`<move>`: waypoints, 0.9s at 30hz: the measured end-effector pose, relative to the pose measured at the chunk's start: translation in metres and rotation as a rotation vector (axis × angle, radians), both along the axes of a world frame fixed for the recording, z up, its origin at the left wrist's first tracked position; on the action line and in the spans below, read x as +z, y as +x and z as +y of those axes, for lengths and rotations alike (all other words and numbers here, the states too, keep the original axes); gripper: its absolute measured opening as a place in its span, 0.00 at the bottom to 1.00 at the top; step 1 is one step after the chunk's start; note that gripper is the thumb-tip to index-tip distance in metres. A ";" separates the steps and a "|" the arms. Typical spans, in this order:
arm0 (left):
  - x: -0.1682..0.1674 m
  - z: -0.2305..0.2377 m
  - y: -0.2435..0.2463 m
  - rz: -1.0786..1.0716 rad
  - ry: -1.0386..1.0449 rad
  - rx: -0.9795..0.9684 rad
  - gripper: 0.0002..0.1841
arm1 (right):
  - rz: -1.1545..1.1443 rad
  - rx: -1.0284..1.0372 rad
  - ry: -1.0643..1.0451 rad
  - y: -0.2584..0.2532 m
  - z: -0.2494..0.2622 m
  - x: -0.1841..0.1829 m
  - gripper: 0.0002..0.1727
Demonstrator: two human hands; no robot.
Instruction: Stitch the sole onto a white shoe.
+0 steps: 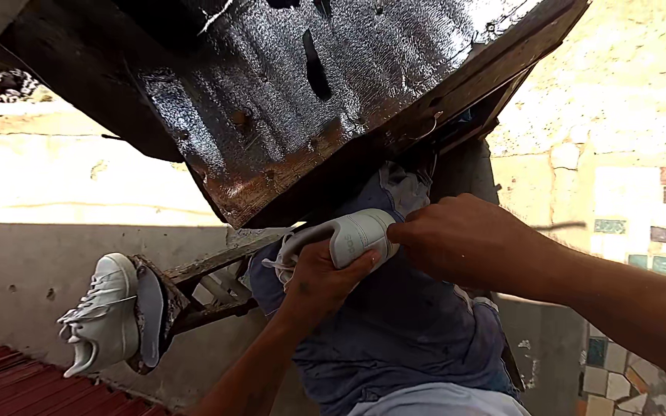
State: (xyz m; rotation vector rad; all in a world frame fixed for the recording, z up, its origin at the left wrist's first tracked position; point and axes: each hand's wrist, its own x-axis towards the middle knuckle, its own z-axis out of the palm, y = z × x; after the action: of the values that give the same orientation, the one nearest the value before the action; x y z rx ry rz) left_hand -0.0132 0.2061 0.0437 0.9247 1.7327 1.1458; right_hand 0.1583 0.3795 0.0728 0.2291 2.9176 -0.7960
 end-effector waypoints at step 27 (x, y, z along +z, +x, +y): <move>-0.010 -0.004 0.012 -0.077 0.127 0.013 0.02 | -0.008 -0.026 -0.008 -0.003 0.001 -0.001 0.08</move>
State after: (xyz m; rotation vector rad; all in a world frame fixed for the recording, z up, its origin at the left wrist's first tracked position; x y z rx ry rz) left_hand -0.0013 0.2024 0.0336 0.9339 1.6214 1.2953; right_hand 0.1556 0.3806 0.0719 0.2696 2.9091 -0.8082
